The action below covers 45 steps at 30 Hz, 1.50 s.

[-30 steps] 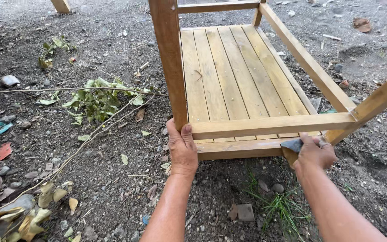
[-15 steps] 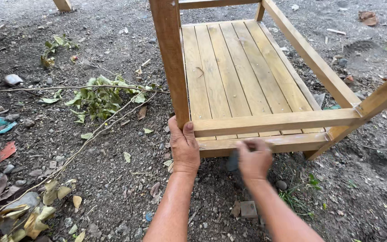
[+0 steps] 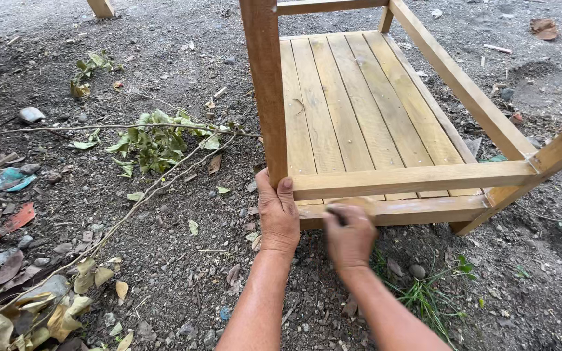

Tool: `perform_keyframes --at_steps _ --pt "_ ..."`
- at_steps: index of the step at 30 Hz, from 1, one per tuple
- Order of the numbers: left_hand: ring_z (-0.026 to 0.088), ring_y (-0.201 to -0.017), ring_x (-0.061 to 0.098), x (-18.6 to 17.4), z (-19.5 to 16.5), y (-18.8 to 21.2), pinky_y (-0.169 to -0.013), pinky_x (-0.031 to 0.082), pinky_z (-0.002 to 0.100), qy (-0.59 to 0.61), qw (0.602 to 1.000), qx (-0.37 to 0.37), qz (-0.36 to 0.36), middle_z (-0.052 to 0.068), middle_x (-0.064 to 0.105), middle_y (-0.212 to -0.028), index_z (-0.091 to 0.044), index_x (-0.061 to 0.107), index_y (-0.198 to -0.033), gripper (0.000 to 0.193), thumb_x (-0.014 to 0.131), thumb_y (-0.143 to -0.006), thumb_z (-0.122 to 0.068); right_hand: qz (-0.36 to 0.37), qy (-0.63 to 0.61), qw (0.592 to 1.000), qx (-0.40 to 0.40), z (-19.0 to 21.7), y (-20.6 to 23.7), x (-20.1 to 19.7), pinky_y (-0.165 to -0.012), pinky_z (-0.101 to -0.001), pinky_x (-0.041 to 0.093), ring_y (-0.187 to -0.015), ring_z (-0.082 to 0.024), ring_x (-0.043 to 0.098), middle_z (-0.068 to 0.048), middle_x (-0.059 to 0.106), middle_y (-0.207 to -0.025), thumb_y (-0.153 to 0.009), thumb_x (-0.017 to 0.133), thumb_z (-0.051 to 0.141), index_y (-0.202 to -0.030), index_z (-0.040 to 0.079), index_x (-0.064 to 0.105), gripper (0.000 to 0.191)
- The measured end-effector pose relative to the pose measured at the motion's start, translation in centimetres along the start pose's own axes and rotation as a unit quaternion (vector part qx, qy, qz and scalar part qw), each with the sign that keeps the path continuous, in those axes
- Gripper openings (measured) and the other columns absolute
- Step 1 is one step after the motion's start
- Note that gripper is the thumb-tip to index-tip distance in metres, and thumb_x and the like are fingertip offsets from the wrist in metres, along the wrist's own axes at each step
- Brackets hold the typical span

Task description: The person sands a wooden bunk bed frame outdoors, holding the frame steady with one hand while rubbing sandpaper along the rails, lower edges, and side posts, working around different parts of the frame.

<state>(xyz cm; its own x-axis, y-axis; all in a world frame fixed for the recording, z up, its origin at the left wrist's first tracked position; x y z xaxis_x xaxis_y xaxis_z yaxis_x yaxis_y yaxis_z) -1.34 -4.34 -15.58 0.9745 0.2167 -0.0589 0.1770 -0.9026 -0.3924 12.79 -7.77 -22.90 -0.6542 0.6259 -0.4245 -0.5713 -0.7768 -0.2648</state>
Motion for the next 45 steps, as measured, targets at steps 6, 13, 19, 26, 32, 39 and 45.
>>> perform_keyframes --at_steps 6,13,19,26,32,39,45 --pt "0.023 -0.102 0.063 0.1 0.0 0.0 -0.092 0.052 0.039 -0.006 1.0 -0.011 0.012 0.013 0.066 -0.107 -0.008 0.045 -0.129 0.05 0.043 -0.106 -0.053 -0.082 -0.012 0.996 0.024 -1.0 -1.2 -2.5 -0.081 -0.0337 0.058 -0.084 -0.019 0.071 -0.009 0.075 -0.094 -0.079 0.084 0.013 -0.092 0.009 0.078 0.015" --pt "0.024 -0.099 0.064 0.3 -0.4 0.0 -0.09 0.053 0.038 -0.006 1.0 -0.001 -0.008 0.014 0.066 -0.105 -0.008 0.045 -0.129 0.048 0.046 -0.106 -0.05 0.053 -0.022 0.992 -0.117 0.7 2.4 4.3 -0.079 -0.0337 0.056 -0.083 -0.019 0.07 -0.007 0.074 -0.088 -0.081 0.079 0.008 -0.088 0.011 0.078 0.008" --pt "0.022 -0.097 0.065 0.7 -0.4 0.0 -0.089 0.053 0.037 -0.004 1.0 -0.013 -0.004 0.013 0.068 -0.105 -0.009 0.045 -0.127 0.046 0.045 -0.106 -0.049 -0.131 -0.08 0.982 0.107 -6.7 -5.6 -7.7 -0.084 -0.0341 0.059 -0.087 -0.016 0.072 -0.005 0.077 -0.098 -0.079 0.081 0.015 -0.097 0.013 0.077 0.018" --pt "0.023 -0.102 0.064 1.1 -0.5 0.2 -0.089 0.054 0.039 -0.003 0.999 -0.024 -0.023 0.014 0.065 -0.106 -0.009 0.044 -0.129 0.049 0.042 -0.106 -0.052 -0.042 0.052 0.997 0.024 -3.8 -1.2 -0.5 -0.082 -0.0374 0.058 -0.091 -0.022 0.069 -0.012 0.071 -0.105 -0.083 0.081 0.014 -0.091 0.008 0.075 0.011" --pt "0.025 -0.103 0.067 1.2 -1.3 0.5 -0.09 0.054 0.039 -0.018 0.998 -0.05 -0.036 0.014 0.067 -0.108 -0.009 0.045 -0.13 0.05 0.041 -0.104 -0.052 -0.047 0.082 0.995 -0.001 -5.8 -3.4 -3.9 -0.089 -0.0379 0.056 -0.093 -0.023 0.071 -0.01 0.076 -0.101 -0.08 0.083 0.02 -0.093 0.014 0.079 0.015" --pt "0.037 -0.149 0.03 2.9 -4.5 4.0 -0.125 0.028 0.054 -0.265 0.929 0.208 -0.152 0.024 0.028 -0.16 -0.002 0.025 -0.159 0.057 0.041 -0.11 -0.029 -0.121 0.037 0.989 0.08 -11.9 -8.4 -11.8 -0.102 -0.0381 0.059 -0.1 -0.021 0.074 -0.012 0.077 -0.112 -0.092 0.084 0.022 -0.097 0.011 0.076 0.015" --pt "0.036 -0.161 0.012 3.1 -4.6 5.6 -0.135 0.011 0.055 -0.353 0.887 0.293 -0.048 0.02 0.013 -0.172 -0.007 0.02 -0.163 0.064 0.047 -0.107 -0.018 -0.033 0.119 0.987 -0.106 -11.5 -8.4 -12.7 -0.116 -0.0414 0.043 -0.137 -0.032 0.054 -0.018 0.057 -0.15 -0.075 0.088 0.026 -0.117 0.01 0.075 0.047"
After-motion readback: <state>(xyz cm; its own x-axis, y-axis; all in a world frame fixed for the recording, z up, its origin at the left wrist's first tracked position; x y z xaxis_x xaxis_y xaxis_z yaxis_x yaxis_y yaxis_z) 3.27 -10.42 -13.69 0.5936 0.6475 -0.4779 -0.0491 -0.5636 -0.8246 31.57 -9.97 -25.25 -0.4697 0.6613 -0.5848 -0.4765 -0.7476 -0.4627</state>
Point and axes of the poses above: each hand's wrist, its own y-axis away from the middle knuckle, its own x-axis out of the palm, z = x × y, the point moved 2 cm from there along -y, towards the middle knuckle
